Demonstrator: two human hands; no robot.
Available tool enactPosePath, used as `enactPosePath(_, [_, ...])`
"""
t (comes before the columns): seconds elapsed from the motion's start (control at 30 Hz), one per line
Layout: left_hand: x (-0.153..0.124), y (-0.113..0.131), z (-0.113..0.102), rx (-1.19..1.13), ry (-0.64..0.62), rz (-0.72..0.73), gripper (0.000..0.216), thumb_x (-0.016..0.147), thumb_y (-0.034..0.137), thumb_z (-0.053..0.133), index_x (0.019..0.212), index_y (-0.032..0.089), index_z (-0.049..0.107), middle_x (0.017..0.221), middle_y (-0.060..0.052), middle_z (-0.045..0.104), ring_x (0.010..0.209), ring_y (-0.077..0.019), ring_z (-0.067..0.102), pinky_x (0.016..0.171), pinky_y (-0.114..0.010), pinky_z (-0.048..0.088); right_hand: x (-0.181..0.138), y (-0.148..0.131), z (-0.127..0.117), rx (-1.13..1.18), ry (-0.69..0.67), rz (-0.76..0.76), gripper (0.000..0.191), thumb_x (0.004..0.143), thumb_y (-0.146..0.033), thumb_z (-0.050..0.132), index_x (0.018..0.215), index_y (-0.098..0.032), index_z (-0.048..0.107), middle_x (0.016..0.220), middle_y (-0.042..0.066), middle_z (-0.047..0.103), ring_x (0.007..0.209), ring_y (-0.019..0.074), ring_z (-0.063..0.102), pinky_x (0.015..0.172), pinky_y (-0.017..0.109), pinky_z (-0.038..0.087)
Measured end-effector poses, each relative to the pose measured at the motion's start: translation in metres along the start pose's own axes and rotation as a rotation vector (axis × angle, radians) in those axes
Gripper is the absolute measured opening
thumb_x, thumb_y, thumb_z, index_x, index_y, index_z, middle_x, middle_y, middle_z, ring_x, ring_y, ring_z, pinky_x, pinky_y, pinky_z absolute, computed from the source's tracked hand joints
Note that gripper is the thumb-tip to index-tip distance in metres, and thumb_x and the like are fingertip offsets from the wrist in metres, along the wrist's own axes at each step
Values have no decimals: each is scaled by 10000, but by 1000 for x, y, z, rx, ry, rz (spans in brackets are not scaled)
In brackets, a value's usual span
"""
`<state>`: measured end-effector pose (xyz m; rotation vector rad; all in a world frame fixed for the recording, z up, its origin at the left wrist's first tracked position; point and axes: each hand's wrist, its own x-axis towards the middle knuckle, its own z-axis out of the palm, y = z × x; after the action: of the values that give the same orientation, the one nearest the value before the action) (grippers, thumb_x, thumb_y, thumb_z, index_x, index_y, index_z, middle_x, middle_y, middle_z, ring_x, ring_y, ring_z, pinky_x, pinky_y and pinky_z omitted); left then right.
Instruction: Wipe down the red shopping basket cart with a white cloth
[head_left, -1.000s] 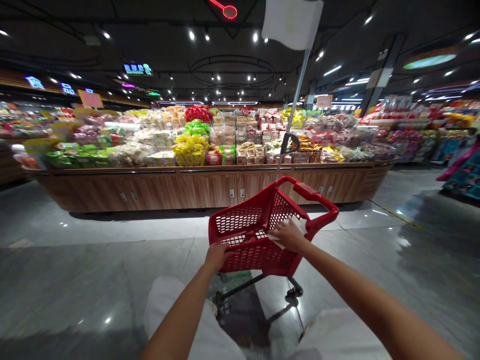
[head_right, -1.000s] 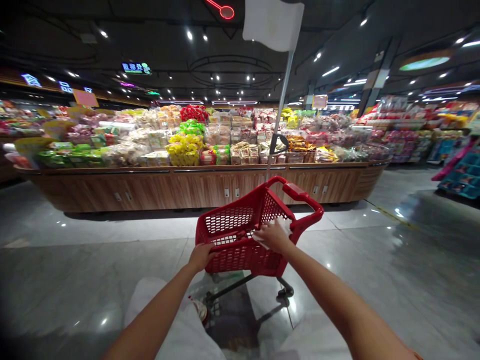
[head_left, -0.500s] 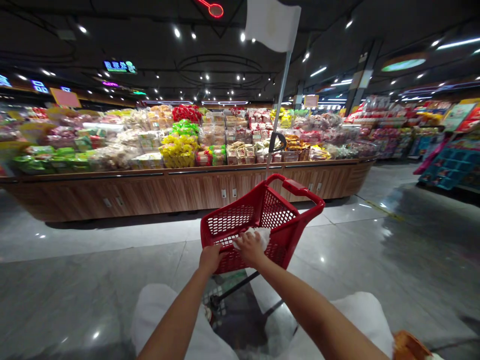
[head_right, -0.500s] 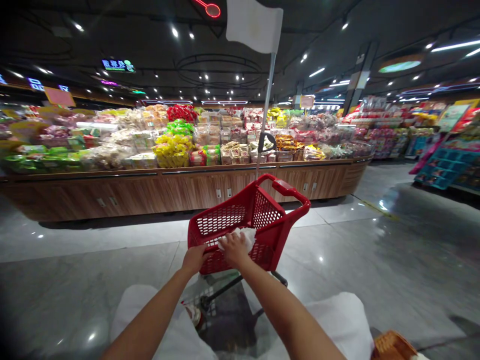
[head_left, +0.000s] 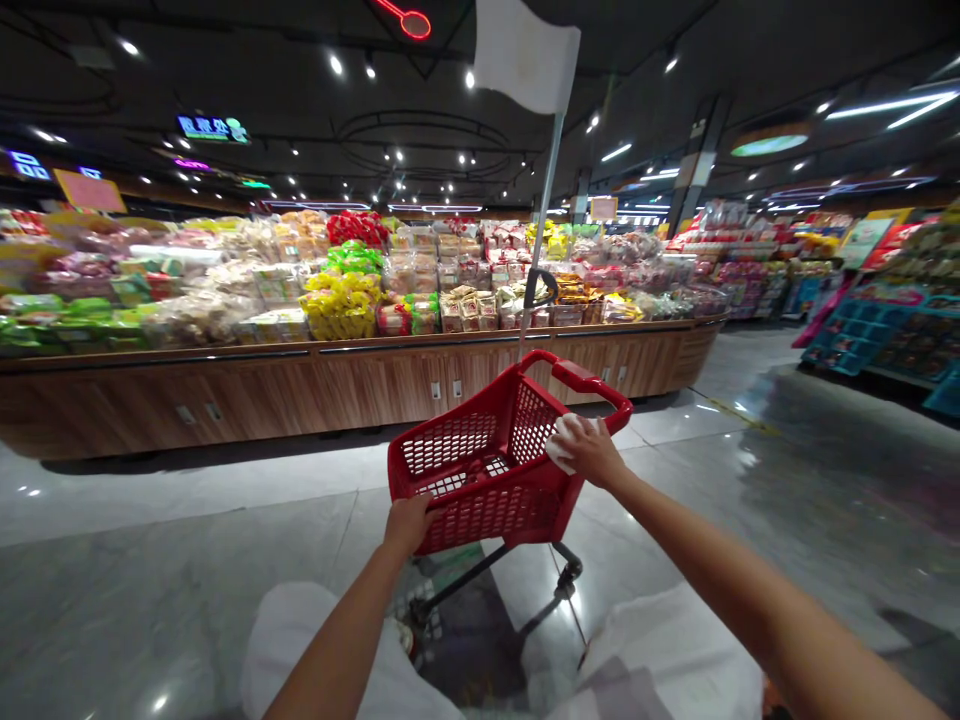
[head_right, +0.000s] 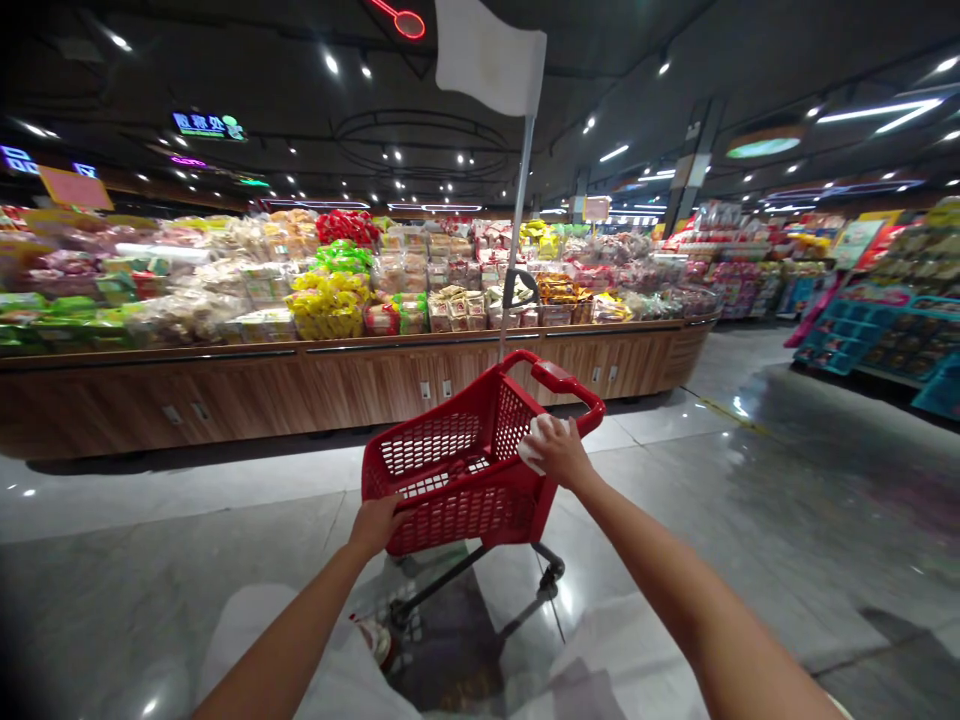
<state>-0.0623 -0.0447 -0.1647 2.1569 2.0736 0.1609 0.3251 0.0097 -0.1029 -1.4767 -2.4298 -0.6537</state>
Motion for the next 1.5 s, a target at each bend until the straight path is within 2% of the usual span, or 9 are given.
enactPosePath(0.33, [-5, 50, 9, -33, 57, -90, 297, 899, 382, 528, 1104, 193, 632, 1048, -80, 712, 999, -248, 631, 890, -343, 398, 29, -186, 45, 279, -27, -40, 318, 939, -432, 474, 1220, -309, 557, 1169, 68, 567, 1097, 265, 431, 979, 488, 237])
enactPosePath(0.43, [-5, 53, 9, -45, 64, -56, 294, 898, 378, 530, 1091, 178, 624, 1057, -89, 707, 1010, -252, 626, 898, -352, 401, 28, -173, 44, 286, -60, -161, 357, 948, -369, 458, 1301, -334, 497, 1255, 70, 535, 1121, 255, 429, 970, 460, 271])
enactPosePath(0.63, [-2, 24, 10, -211, 82, 107, 300, 869, 366, 565, 1092, 170, 601, 1119, -90, 678, 1025, -224, 612, 893, -323, 433, 15, -36, 30, 77, -80, -128, 338, 946, -286, 452, 1266, -276, 561, 1251, 106, 560, 1138, 281, 433, 960, 438, 301])
enactPosePath(0.73, [-2, 18, 9, -245, 72, 219, 266, 854, 275, 567, 1104, 190, 602, 1136, -69, 671, 1057, -205, 596, 930, -311, 421, 9, -3, 29, -5, -49, -69, 336, 938, -304, 475, 1255, -258, 577, 1280, 124, 541, 1167, 304, 417, 979, 473, 286])
enactPosePath(0.83, [-2, 28, 10, -139, 54, 127, 249, 834, 177, 551, 1075, 174, 615, 1115, -78, 680, 1076, -218, 590, 966, -328, 391, 7, -31, 38, 22, -14, -1, 324, 951, -350, 457, 1235, -263, 588, 1299, 120, 530, 1212, 317, 387, 1026, 540, 223])
enactPosePath(1.03, [-2, 46, 14, -91, 40, 33, 210, 866, 183, 517, 1042, 143, 623, 1095, -98, 688, 1057, -236, 603, 938, -333, 396, 12, -174, 64, 260, -21, 59, 384, 955, -386, 443, 1326, -302, 495, 1396, 109, 459, 1295, 321, 323, 1051, 609, 143])
enactPosePath(1.13, [-5, 48, 15, -123, 68, 39, 224, 894, 163, 454, 1019, 149, 639, 1082, -89, 695, 1039, -223, 611, 934, -327, 398, 16, -213, 66, 354, -31, 34, 404, 944, -355, 452, 1346, -321, 469, 1422, 113, 433, 1305, 329, 301, 1048, 629, 130])
enactPosePath(1.27, [-11, 55, 14, -125, 87, 2, 222, 874, 147, 470, 1003, 133, 649, 1041, -106, 704, 1007, -229, 622, 911, -331, 412, 21, -204, 54, 452, -174, -35, 383, 929, -293, 449, 1308, -299, 503, 1388, 114, 443, 1312, 318, 279, 1050, 627, 134])
enactPosePath(1.5, [-13, 95, 30, -242, 74, 85, 335, 815, 213, 579, 1142, 141, 592, 1128, -119, 673, 1077, -243, 600, 971, -363, 409, 18, -138, 50, 480, -269, -142, 409, 910, -254, 455, 1312, -310, 507, 1362, 74, 474, 1313, 284, 288, 1063, 576, 144])
